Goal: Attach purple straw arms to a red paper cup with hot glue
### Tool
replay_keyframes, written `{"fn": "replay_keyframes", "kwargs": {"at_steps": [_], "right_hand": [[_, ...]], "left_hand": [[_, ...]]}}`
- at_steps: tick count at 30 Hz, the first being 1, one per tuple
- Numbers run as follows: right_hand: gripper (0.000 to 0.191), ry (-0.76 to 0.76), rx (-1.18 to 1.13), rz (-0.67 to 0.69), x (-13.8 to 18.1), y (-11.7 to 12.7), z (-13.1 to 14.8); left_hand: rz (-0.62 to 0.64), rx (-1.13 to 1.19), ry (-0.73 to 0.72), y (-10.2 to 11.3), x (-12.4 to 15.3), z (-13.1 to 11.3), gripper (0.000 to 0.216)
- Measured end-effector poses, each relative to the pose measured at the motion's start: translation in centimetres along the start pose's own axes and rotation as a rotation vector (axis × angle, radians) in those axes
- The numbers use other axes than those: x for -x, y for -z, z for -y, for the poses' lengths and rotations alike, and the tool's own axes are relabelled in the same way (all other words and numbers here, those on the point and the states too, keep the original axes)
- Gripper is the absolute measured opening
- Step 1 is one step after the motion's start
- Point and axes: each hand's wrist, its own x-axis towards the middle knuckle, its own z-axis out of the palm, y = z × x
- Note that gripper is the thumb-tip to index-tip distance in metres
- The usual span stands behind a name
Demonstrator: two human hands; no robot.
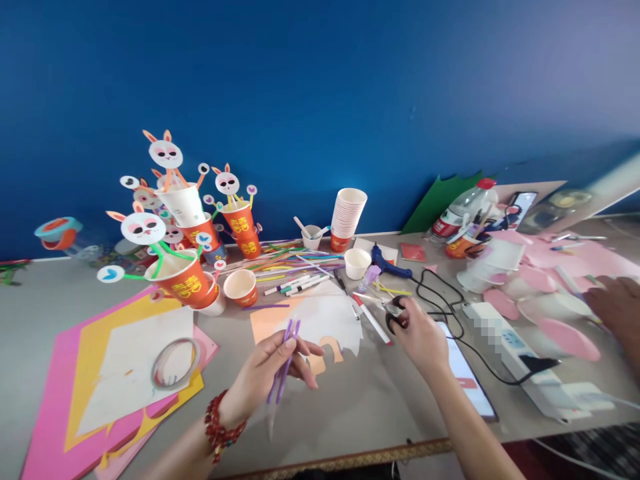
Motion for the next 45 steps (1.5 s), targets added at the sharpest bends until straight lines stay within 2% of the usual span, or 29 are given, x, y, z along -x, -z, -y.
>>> {"fn": "replay_keyframes", "kwargs": {"at_steps": [3,7,10,14,18,22,27,30,36,41,45], "right_hand": [[0.030,-0.032,0.039,0.052,0.1,-0.7,-0.4],[0.036,-0.026,0.005,0.001,1.3,-1.0,-0.3],[0.038,0.071,0.047,0.118,3.0,-0.9,1.2],[0.026,0.215,0.250,0.330,4.6,-1.3,4.7],[0.023,0.241,0.394,0.383,4.4,-1.5,6.8],[0.020,0.277,0.429,0.428,3.7,-1.1,7.0],[0.020,0.231,0.355,0.463,3.4,-0.3,7.0],[0.008,0.214,0.190,0.504,3.6,0.1,7.5],[0.010,0.164,-0.092,0.418,5.4,-1.1,10.1],[0.017,0.162,-0.132,0.457,6.9,-2.8,12.7],[0.011,0.231,-0.082,0.476,6.9,-3.0,13.0]], "left_hand": [[0.015,0.050,0.012,-0.5,0.0,-0.1,0.028],[0.025,0.083,-0.010,-0.5,0.0,-0.4,0.029],[0.008,0.071,-0.025,-0.3,-0.1,-0.3,0.028],[0.001,0.056,-0.047,-0.2,-0.2,-0.1,0.027],[0.037,0.027,-0.074,-0.4,-0.1,-0.1,0.028],[0.052,-0.015,-0.093,-0.6,0.1,-0.5,0.029],[0.033,-0.020,-0.105,-0.3,0.3,-0.8,0.029],[-0.011,-0.011,-0.095,-0.1,0.1,-0.5,0.028],[-0.119,-0.034,-0.077,-1.1,-0.6,0.8,0.029],[-0.051,-0.132,-0.023,-0.9,-0.7,1.0,0.032],[-0.103,-0.164,-0.045,-0.1,-0.6,1.0,0.030]]}}
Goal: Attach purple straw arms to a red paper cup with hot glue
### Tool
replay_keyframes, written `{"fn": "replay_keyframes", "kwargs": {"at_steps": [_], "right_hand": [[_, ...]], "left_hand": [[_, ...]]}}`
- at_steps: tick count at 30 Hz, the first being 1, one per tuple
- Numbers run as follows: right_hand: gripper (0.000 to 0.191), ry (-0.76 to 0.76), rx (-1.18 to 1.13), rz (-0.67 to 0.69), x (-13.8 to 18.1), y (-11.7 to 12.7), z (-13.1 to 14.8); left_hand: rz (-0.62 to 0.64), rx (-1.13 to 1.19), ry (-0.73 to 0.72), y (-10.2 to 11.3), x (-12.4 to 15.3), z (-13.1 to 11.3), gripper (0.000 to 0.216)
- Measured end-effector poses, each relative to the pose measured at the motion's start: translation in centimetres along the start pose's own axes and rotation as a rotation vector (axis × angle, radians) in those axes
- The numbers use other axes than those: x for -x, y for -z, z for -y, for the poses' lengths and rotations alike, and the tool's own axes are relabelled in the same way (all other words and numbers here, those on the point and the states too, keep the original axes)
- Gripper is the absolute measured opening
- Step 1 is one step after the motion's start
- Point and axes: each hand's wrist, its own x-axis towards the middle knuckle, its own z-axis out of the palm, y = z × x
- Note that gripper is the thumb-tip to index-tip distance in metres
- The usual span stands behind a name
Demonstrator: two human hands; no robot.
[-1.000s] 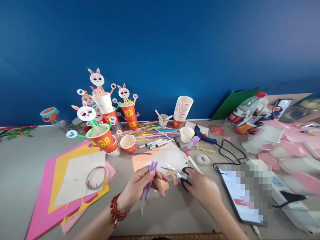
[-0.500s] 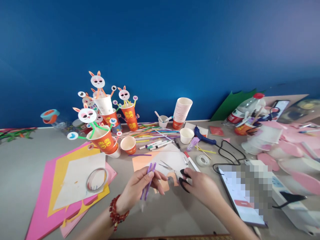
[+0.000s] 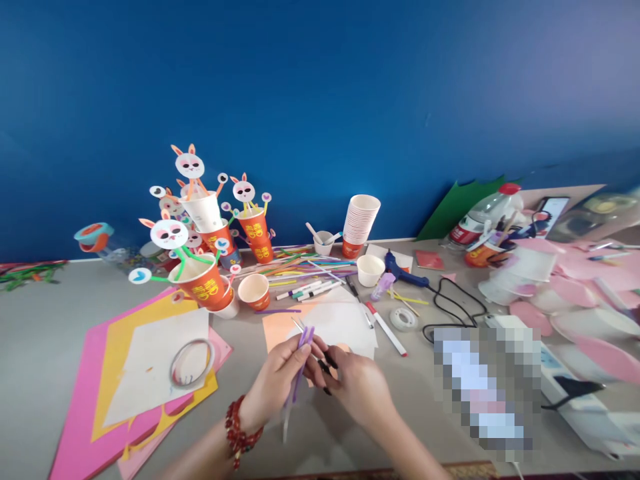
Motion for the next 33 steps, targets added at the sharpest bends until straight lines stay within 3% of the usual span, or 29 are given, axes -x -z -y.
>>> {"fn": "replay_keyframes", "kwargs": {"at_steps": [2,6,8,12,14,18,19,21,24,27,30,33], "right_hand": [[0.005,0.048,-0.113,0.065,-0.2,0.2,-0.4],[0.006,0.060,-0.698,0.322,-0.8,-0.3,-1.4],[0.011,0.023,-0.884,0.339,-0.8,-0.7,-1.7],[0.023,0.075,-0.746,0.167,-0.3,-0.5,-2.1],[0.031,0.155,-0.746,0.230,0.1,-0.1,-2.4],[0.050,0.167,-1.128,0.520,0.4,0.1,-2.9],[0.054,0.160,-1.203,0.544,0.4,0.1,-3.0],[0.057,0.157,-1.248,0.467,0.4,0.1,-3.2],[0.044,0.128,-1.045,0.158,0.3,0.9,-3.8],[0.023,0.070,-0.560,-0.117,0.3,2.0,-5.0],[0.008,0.079,-0.056,-0.210,0.3,2.4,-6.4],[0.008,0.127,0.213,-0.170,0.3,2.3,-7.4]], "left_hand": [[-0.017,0.011,0.001,0.1,0.0,0.0,0.030],[-0.002,0.062,0.007,-0.5,0.2,-0.3,0.031],[-0.001,0.084,0.007,-0.8,0.3,-0.4,0.032],[0.037,0.116,0.045,-1.2,0.5,0.0,0.035],[0.066,0.142,0.055,-1.2,0.6,0.4,0.035],[0.076,0.220,0.053,-1.2,0.6,0.5,0.032],[0.071,0.235,0.058,-1.1,0.6,0.4,0.031],[0.054,0.251,0.078,-1.0,0.6,0.0,0.030],[0.012,0.270,0.092,-0.8,0.6,-0.5,0.029],[0.011,0.291,0.070,-0.7,0.7,-0.8,0.030],[0.043,0.289,0.039,-0.8,0.8,-1.0,0.028],[0.092,0.283,0.018,-0.9,0.8,-1.3,0.030]]}}
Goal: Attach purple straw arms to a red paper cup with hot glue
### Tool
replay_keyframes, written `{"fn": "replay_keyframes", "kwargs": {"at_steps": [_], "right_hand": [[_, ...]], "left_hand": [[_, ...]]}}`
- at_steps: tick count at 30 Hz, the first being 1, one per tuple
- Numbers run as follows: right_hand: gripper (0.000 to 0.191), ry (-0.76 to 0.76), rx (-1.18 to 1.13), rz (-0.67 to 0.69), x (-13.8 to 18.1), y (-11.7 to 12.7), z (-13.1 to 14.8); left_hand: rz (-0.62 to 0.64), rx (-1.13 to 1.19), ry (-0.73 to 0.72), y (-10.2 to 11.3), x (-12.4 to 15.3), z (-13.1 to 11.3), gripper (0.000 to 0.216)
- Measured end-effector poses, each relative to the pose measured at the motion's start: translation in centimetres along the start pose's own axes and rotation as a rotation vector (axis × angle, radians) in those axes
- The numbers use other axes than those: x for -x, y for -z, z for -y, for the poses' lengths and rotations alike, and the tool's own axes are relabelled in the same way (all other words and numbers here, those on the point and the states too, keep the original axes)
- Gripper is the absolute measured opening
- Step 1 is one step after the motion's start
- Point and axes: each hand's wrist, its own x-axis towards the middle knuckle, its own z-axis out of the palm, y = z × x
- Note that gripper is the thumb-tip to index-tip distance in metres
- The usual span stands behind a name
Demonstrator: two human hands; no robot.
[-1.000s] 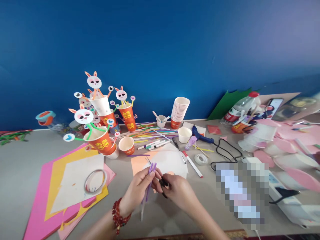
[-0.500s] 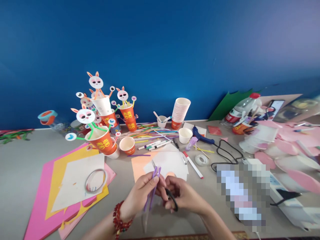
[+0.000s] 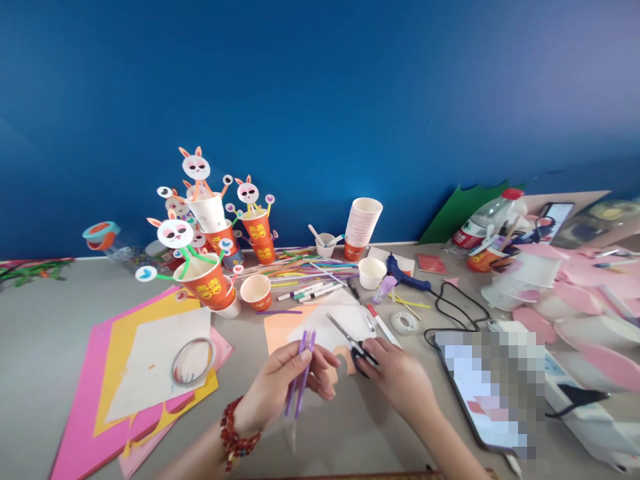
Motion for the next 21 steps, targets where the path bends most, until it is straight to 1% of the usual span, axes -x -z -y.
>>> {"fn": "replay_keyframes", "kwargs": {"at_steps": [2,4,5,7,10,12,16,21], "right_hand": [[0.012,0.033,0.040,0.032,0.0,0.1,-0.2],[0.018,0.044,-0.026,0.004,-0.1,0.6,0.1],[0.020,0.047,-0.106,-0.030,-0.1,1.0,0.5],[0.022,0.070,-0.341,-0.121,0.0,2.1,1.8],[0.017,0.167,-0.697,-0.274,0.3,3.6,4.4],[0.012,0.223,-0.815,-0.336,0.3,4.0,6.1],[0.006,0.240,-0.878,-0.361,-0.1,4.0,8.0],[0.003,0.236,-0.910,-0.365,-0.6,3.9,8.7]], "left_hand": [[0.045,-0.007,0.002,-0.1,0.0,-0.2,0.031],[0.075,-0.007,0.006,-0.2,0.1,-0.3,0.032],[0.081,-0.007,0.008,-0.3,0.1,-0.3,0.032],[0.084,-0.012,0.011,-0.4,0.2,-0.2,0.032],[0.100,-0.043,0.016,-0.5,0.2,0.1,0.032],[0.107,-0.055,0.020,-0.5,0.1,0.4,0.031],[0.106,-0.060,0.016,-0.3,0.1,0.8,0.032],[0.101,-0.119,0.019,-0.5,0.1,0.6,0.035]]}}
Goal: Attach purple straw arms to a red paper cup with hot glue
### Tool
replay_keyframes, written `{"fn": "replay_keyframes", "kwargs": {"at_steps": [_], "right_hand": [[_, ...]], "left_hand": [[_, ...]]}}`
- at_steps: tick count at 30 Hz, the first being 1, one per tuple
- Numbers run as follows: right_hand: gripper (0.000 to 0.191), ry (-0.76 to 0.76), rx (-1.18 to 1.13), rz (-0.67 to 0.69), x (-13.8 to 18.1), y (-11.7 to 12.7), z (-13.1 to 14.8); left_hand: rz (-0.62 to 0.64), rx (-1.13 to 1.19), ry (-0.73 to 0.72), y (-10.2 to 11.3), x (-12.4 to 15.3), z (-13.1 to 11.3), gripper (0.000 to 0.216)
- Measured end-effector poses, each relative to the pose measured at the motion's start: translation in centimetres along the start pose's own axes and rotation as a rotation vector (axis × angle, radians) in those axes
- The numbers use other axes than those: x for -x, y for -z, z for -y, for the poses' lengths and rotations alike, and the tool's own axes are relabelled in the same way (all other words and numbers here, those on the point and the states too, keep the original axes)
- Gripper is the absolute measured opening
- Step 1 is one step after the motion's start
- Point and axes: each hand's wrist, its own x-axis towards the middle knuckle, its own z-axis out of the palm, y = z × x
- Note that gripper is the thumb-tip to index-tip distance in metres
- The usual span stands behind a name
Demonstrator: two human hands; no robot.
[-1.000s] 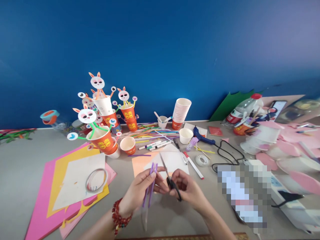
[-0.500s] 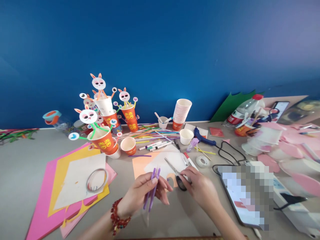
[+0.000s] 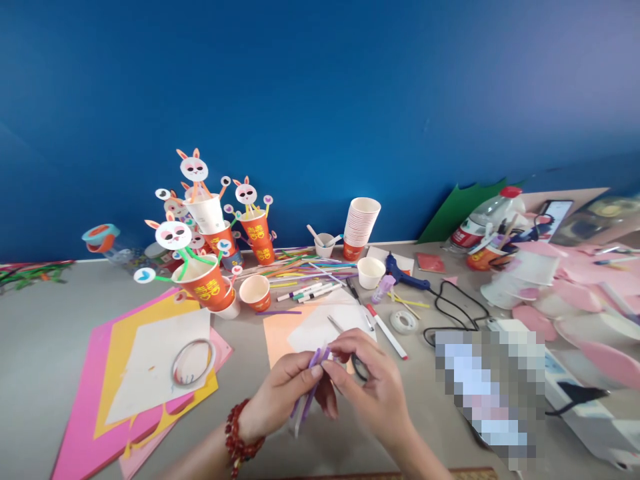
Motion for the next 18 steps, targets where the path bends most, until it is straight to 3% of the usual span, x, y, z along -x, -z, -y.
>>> {"fn": "replay_keyframes", "kwargs": {"at_steps": [18], "right_hand": [[0.005,0.008,-0.031,0.011,0.09,-0.41,0.23]], "left_hand": [[0.033,-0.039,0.010,0.27,-0.02,0.31,0.037]]}}
